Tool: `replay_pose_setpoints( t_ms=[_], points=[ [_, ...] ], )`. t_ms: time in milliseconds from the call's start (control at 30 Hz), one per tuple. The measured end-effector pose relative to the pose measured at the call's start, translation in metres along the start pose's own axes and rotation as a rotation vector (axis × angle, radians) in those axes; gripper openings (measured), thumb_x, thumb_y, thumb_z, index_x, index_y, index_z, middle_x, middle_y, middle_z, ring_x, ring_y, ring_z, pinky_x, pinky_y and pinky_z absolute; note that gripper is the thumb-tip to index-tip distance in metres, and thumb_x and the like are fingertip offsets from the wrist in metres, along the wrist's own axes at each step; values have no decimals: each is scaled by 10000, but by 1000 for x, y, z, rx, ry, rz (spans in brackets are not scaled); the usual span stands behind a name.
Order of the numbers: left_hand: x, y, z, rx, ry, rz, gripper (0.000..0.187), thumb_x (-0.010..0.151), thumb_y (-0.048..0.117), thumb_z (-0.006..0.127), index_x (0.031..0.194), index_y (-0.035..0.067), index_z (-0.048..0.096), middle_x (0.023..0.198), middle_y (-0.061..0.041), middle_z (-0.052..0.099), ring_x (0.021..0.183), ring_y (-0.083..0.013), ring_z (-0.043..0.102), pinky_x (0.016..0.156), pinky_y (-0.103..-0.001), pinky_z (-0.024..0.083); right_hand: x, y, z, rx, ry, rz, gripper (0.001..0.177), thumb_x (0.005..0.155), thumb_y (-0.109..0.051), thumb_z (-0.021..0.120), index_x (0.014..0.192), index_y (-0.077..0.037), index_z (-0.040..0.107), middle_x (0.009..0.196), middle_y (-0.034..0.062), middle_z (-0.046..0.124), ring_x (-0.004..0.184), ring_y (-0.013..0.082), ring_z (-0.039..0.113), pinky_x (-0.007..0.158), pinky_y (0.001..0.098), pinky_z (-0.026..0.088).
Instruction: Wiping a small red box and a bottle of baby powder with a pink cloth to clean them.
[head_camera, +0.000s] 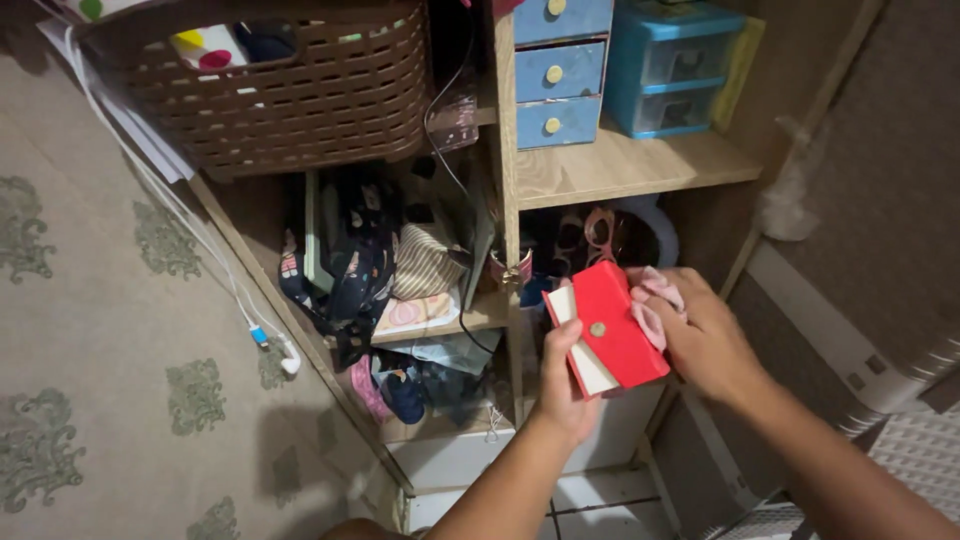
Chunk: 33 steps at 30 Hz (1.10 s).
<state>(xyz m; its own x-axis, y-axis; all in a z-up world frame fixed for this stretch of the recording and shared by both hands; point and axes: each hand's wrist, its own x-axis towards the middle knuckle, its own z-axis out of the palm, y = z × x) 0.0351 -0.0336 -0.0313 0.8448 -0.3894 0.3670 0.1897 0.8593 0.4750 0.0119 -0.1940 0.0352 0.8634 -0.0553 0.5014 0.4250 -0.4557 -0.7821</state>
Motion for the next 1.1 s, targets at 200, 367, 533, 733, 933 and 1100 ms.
replay_pose_setpoints(
  t_ms=[200, 367, 533, 733, 933, 1100],
  points=[
    [9, 5, 17, 879, 592, 37, 817, 882, 333, 625, 1618, 225, 288, 1424, -109, 542, 1273, -212, 579, 1055, -378, 524, -2, -68, -12, -401, -188, 103, 1023, 588, -541, 863, 1429, -70, 521, 1300, 156, 660, 1153, 280, 663, 954, 375, 492],
    [6, 8, 12, 966, 336, 234, 1089, 797, 290, 785, 1652, 170, 120, 1340, -92, 618, 1181, -216, 627, 1023, -346, 516, 4, -61, -24, -423, -244, 116, 1032, 529, -440, 898, 1440, -133, 522, 1172, 134, 759, 1033, 271, 745, 904, 400, 555],
    [4, 11, 13, 664, 348, 70, 1101, 829, 256, 745, 1708, 243, 81, 1353, -187, 611, 1175, -301, 647, 980, -452, 556, 14, -60, -41, -318, -203, 489, 806, 694, -309, 785, 1468, -196, 586, 959, 176, 812, 665, 298, 750, 588, 462, 614],
    [7, 15, -3, 94, 255, 39, 933, 746, 368, 577, 1612, 150, 307, 1508, -137, 506, 1358, -302, 520, 1165, -512, 374, 14, -41, -86, 284, 155, 616, 528, 842, -222, 695, 1339, -80, 589, 942, 138, 711, 738, 268, 705, 609, 429, 576],
    [4, 27, 0, -346, 15, -21, 968, 665, 481, 629, 1522, 68, 447, 1530, -157, 494, 1419, -365, 451, 1207, -557, 305, 13, -6, -119, 539, 123, 181, 507, 808, -60, 632, 1309, -3, 581, 1014, 128, 673, 928, 260, 702, 836, 375, 583],
    [3, 35, 10, -365, -43, -62, 1061, 631, 509, 653, 1561, 56, 417, 1563, -134, 482, 1449, -333, 442, 1237, -528, 300, 10, 24, -135, 654, 99, 153, 509, 759, -10, 640, 1266, 8, 595, 1052, 141, 689, 983, 270, 715, 903, 393, 592]
  ],
)
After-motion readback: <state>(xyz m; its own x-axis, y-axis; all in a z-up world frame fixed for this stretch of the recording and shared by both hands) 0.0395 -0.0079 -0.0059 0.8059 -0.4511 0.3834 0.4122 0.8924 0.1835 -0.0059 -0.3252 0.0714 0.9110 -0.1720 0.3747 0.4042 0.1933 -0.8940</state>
